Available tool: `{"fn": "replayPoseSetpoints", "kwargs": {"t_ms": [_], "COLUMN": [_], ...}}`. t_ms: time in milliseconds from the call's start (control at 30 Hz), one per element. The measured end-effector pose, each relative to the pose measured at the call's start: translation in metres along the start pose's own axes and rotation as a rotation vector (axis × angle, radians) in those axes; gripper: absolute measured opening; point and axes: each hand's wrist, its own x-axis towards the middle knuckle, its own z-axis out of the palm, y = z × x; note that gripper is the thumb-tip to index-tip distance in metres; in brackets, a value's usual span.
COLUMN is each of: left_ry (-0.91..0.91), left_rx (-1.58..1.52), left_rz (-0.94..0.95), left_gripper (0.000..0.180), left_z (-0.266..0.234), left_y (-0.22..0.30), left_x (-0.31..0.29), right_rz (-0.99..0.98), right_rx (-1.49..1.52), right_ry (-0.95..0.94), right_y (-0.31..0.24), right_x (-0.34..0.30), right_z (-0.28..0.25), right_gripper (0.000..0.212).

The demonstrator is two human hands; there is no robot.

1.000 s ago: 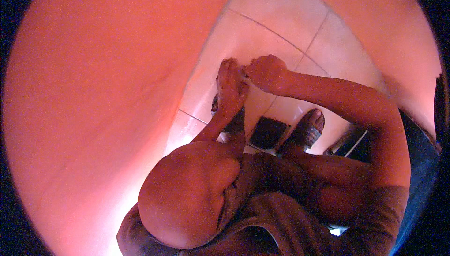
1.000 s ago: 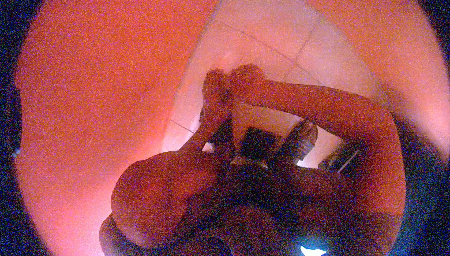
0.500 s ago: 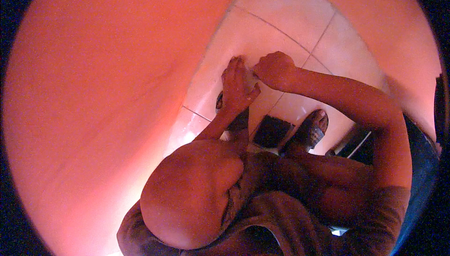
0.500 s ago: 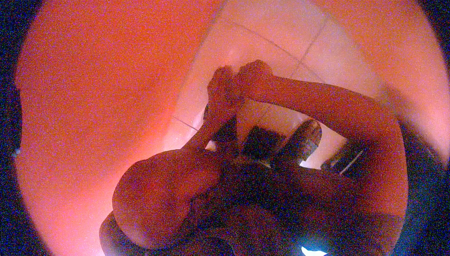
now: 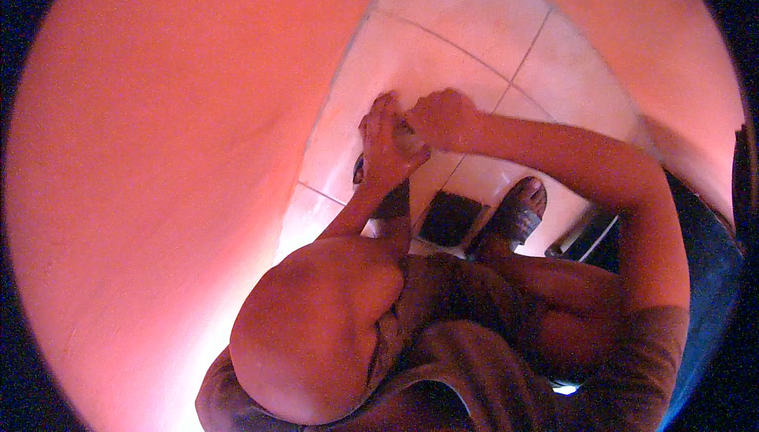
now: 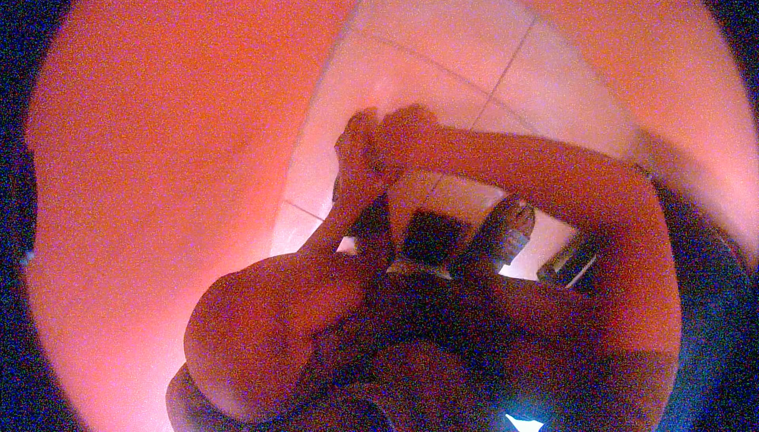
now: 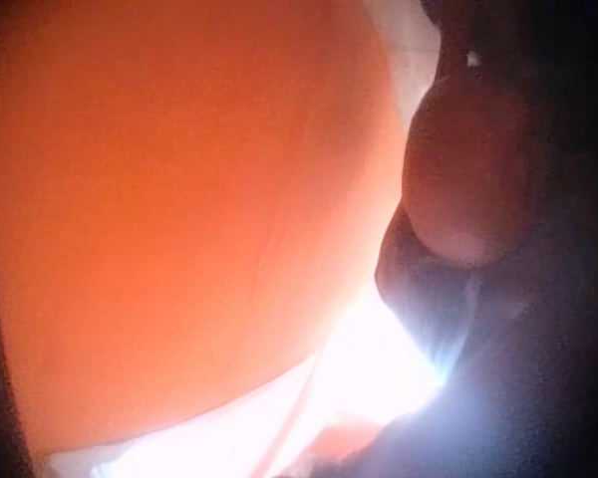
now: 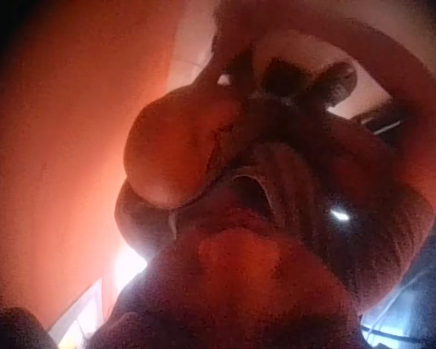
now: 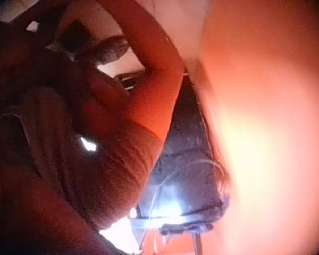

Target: The person sits on the floor and uses a small brush and a sanding block to scrub and scrape the grout lines between floor tiles. The person repeatedly scrubs the same areas and occasionally wipes the surface with their hand.

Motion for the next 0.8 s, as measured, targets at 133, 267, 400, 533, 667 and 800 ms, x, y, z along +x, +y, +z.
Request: {"fn": "replayPoseSetpoints", "kwargs": {"t_ms": [133, 267, 400, 533, 667, 800], "left_ry": [0.069, -0.023, 0.051, 0.08, 0.005, -0.005], "left_rx": [-0.002, -0.002, 0.005, -0.01, 0.147, 0.105], "left_rz": [0.051, -0.021, 0.039, 0.016, -0.012, -0.057], "left_gripper": [0.103, 0.105, 0.105, 0.102, 0.101, 0.101], "left_z": [0.005, 0.013, 0.013, 0.009, 0.028, 0.026], "left_y": [-0.009, -0.013, -0.006, 0.002, -0.014, -0.017], "left_x": [-0.002, 0.0, -0.001, -0.003, 0.0, 0.001], "right_rz": [0.014, 0.097, 0.034, 0.097, 0.086, 0.052], "right_rx": [0.043, 0.172, 0.206, 0.131, 0.209, 0.152], "right_ry": [0.092, 0.113, 0.096, 0.058, 0.179, 0.149], "right_y": [0.004, 0.002, 0.003, 0.007, -0.008, -0.007], "right_x": [-0.025, -0.001, -0.032, -0.07, -0.056, -0.034], "right_z": [-0.009, 0.033, 0.02, 0.031, 0.05, 0.046], "right_gripper": [0.026, 0.029, 0.03, 0.032, 0.036, 0.044]}}
